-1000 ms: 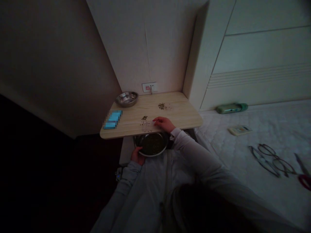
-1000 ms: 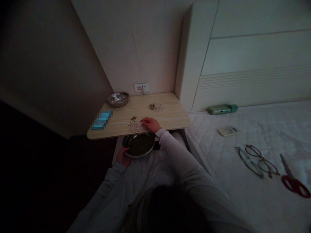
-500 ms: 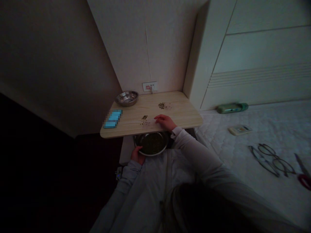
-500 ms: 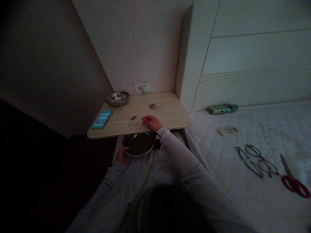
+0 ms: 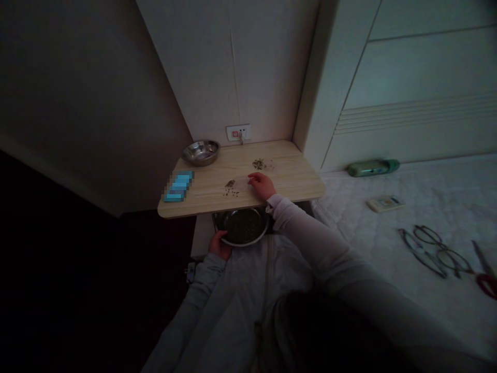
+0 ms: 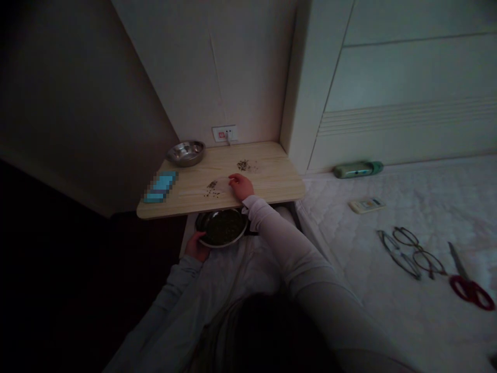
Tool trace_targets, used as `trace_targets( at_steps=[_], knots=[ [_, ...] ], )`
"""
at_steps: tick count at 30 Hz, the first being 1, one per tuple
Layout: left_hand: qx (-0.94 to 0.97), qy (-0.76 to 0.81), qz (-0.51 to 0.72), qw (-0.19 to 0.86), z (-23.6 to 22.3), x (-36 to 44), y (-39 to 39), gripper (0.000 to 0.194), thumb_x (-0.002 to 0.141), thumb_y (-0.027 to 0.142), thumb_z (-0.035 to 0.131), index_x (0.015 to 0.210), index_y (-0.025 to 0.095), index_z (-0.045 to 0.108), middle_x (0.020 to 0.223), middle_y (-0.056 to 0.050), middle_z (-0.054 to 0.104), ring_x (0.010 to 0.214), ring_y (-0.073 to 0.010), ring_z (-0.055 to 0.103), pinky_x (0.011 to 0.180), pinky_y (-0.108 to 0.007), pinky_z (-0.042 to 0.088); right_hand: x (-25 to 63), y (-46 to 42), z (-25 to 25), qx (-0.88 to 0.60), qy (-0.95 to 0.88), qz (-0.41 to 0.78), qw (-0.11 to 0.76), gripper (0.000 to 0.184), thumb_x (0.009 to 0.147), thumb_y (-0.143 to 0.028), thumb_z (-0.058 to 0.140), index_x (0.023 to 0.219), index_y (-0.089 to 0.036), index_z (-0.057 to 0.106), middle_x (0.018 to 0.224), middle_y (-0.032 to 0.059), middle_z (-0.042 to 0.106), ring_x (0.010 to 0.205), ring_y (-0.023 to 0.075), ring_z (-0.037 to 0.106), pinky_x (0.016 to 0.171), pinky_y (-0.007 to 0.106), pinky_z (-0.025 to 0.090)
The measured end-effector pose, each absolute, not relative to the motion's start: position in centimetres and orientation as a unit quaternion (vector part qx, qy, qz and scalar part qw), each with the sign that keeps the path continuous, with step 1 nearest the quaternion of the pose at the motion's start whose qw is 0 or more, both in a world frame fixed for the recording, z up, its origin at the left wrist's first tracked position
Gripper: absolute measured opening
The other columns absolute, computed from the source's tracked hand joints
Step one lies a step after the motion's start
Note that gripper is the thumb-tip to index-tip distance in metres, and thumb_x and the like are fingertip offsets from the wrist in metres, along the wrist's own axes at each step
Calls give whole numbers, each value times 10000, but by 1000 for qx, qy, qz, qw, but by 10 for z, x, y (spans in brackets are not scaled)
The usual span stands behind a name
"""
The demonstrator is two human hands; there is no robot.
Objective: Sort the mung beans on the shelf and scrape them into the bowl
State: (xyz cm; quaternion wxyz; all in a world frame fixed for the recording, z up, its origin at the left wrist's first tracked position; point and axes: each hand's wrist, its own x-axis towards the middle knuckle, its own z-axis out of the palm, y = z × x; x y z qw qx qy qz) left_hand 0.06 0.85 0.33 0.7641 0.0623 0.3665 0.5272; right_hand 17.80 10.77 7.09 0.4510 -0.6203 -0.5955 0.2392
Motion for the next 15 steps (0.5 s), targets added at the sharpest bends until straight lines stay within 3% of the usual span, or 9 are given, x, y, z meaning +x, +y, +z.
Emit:
trace_targets(
  at_steps=[5,15],
  knots=[
    [72,366,530,761,2,0,8,361,579,76,465,887,175,626,704,-37,682,998,-223,533,886,-366,395,167,114,73,-644,-594,208,435,273,719,-179,423,936,-151,586,793,38,632,770,150,556,753,286,415],
    [58,346,535,768,4,0,6,315,581,54,460,813,173,638,699,-32,679,963,-217,556,870,-351,410,173,130,77,-627,-614,184,443,292,731,-190,413,989,-160,546,840,41,616,749,143,544,759,295,403]
  ],
)
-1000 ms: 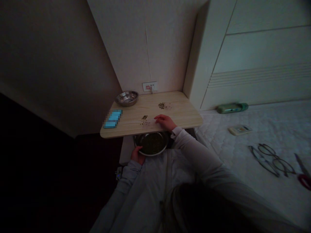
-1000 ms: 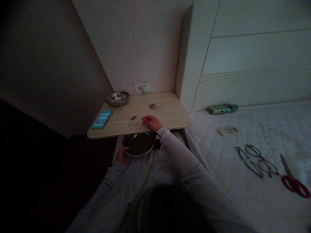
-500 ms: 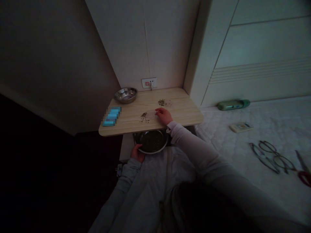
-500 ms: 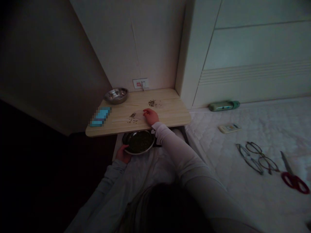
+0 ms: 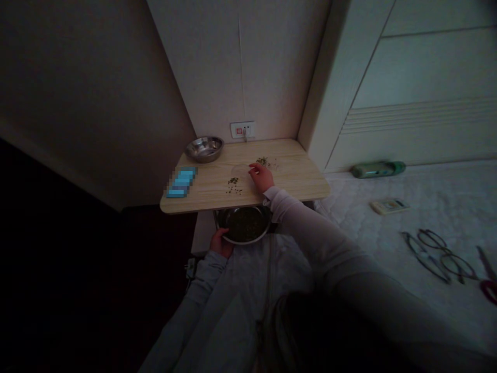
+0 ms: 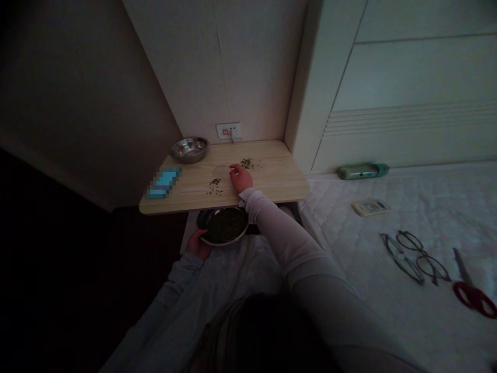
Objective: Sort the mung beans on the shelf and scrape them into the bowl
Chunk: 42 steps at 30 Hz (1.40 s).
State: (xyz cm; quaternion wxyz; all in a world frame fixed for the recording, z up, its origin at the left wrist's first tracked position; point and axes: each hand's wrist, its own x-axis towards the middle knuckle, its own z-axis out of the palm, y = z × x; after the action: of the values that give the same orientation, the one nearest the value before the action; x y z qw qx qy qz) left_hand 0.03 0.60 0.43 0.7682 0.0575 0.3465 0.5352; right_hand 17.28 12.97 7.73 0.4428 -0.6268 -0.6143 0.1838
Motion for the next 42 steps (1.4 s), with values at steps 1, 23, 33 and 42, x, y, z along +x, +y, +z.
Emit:
trace_targets(
  at_steps=[1,23,33,42],
  knots=[
    [57,345,532,771,4,0,6,314,582,56,461,813,174,638,708,-32,679,966,-217,554,872,-351,409,174,131,77,-628,-615,177,444,294,734,-191,412,996,-160,543,849,42,615,754,143,545,763,297,402],
    [54,360,529,767,6,0,5,286,660,66,413,846,149,613,651,-17,666,924,-204,575,869,-342,402,155,100,88,-585,-787,-1,196,345,751,-138,382,1053,-192,539,1024,80,576,931,201,501,794,312,369],
    [53,357,528,769,8,1,5,287,638,66,422,845,127,612,688,-46,674,931,-205,572,882,-365,394,158,86,89,-546,-825,-30,144,313,800,-206,355,1047,-192,546,1016,89,571,901,206,503,756,318,346],
    [75,364,523,767,12,1,3,264,676,68,390,748,147,631,643,-15,665,936,-221,561,856,-358,399,163,80,88,-537,-817,6,212,300,810,-225,357,1031,-173,553,988,82,579,906,180,492,790,280,338]
  ],
)
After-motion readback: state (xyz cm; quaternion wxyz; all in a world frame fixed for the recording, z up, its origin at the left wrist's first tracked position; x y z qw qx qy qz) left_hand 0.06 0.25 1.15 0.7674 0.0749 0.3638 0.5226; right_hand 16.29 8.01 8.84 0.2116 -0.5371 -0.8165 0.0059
